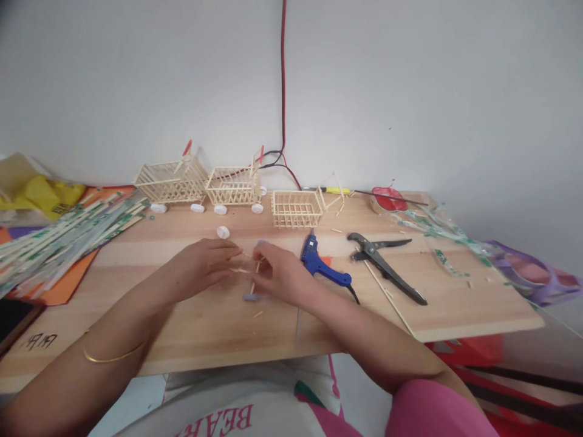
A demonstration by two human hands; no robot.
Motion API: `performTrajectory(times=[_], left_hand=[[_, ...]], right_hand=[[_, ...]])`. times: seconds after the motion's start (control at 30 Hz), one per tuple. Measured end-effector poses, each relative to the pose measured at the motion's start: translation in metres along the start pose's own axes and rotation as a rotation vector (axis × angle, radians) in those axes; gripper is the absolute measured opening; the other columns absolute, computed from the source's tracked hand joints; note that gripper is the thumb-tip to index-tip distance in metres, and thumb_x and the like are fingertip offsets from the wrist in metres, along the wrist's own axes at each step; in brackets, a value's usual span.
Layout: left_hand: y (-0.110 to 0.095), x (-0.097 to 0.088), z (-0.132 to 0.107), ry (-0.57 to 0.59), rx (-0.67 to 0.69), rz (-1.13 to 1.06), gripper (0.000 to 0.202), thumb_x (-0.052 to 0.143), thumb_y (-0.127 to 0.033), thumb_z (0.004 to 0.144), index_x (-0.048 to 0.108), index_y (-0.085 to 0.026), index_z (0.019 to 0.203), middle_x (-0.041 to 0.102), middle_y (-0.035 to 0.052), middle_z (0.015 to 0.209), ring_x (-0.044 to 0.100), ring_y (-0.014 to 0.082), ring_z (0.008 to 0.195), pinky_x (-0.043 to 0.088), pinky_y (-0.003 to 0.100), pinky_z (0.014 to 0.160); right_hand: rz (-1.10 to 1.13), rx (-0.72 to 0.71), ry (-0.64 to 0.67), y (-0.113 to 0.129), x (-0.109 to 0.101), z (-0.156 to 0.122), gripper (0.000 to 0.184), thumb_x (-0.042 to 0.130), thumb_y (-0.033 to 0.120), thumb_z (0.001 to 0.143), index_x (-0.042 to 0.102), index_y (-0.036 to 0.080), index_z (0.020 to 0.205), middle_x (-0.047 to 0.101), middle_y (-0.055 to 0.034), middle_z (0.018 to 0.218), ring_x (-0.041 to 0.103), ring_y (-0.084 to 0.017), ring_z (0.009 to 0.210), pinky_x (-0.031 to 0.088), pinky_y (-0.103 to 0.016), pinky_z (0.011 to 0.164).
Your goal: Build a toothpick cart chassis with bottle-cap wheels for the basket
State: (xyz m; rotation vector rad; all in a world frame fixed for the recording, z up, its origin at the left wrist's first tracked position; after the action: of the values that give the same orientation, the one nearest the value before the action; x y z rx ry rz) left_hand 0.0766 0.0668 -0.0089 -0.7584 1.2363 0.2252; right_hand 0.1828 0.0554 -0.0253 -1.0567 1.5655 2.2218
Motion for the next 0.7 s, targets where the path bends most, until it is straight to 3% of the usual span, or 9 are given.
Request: performTrajectory(times=[0.1,0.27,0.7], left_hand=[[0.000,0.001,0.001,0.001,-0.001,0.007,0.024,0.054,-0.025,0.088,0.064,-0.019,0.109,0.066,0.0088,0.112,0.060,0.0244,0.104,0.047,0.039,0.089],[0.000,0.002,0.001,-0.013,0.002,0.022,0.026,0.057,-0.026,0.087,0.062,-0.018,0.111,0.066,0.0092,0.112,0.061,0.0239,0.102,0.048,0.037,0.087],[-0.005,-0.001,0.002,-0.041,0.038,0.028,0.022,0.053,-0.030,0.090,0.063,-0.017,0.105,0.067,0.0086,0.108,0.063,0.0227,0.099,0.049,0.036,0.084]], right_hand=[[-0.020,-0.083,0.037,0.009,0.003,-0.001,0.009,0.063,0.019,0.081,0.060,0.020,0.089,0.060,-0.0029,0.089,0.058,-0.012,0.070,0.047,-0.025,0.069],[-0.011,-0.102,0.060,0.013,0.006,0.000,0.010,0.060,0.016,0.084,0.066,0.021,0.091,0.061,-0.0064,0.101,0.062,-0.015,0.083,0.050,-0.028,0.077],[0.059,-0.127,0.044,0.014,0.007,0.001,0.007,0.059,0.014,0.084,0.064,0.018,0.085,0.063,-0.0048,0.089,0.061,-0.014,0.080,0.050,-0.026,0.075]])
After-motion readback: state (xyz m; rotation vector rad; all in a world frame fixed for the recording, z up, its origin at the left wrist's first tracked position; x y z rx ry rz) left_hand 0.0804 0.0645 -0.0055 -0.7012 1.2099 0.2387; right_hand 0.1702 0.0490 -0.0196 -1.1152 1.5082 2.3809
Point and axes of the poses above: each hand's wrist, its own z-axis towards the middle knuckle, its own x-axis out of the palm, y = z × x, the point moved 10 cm from there along z, towards the middle knuckle
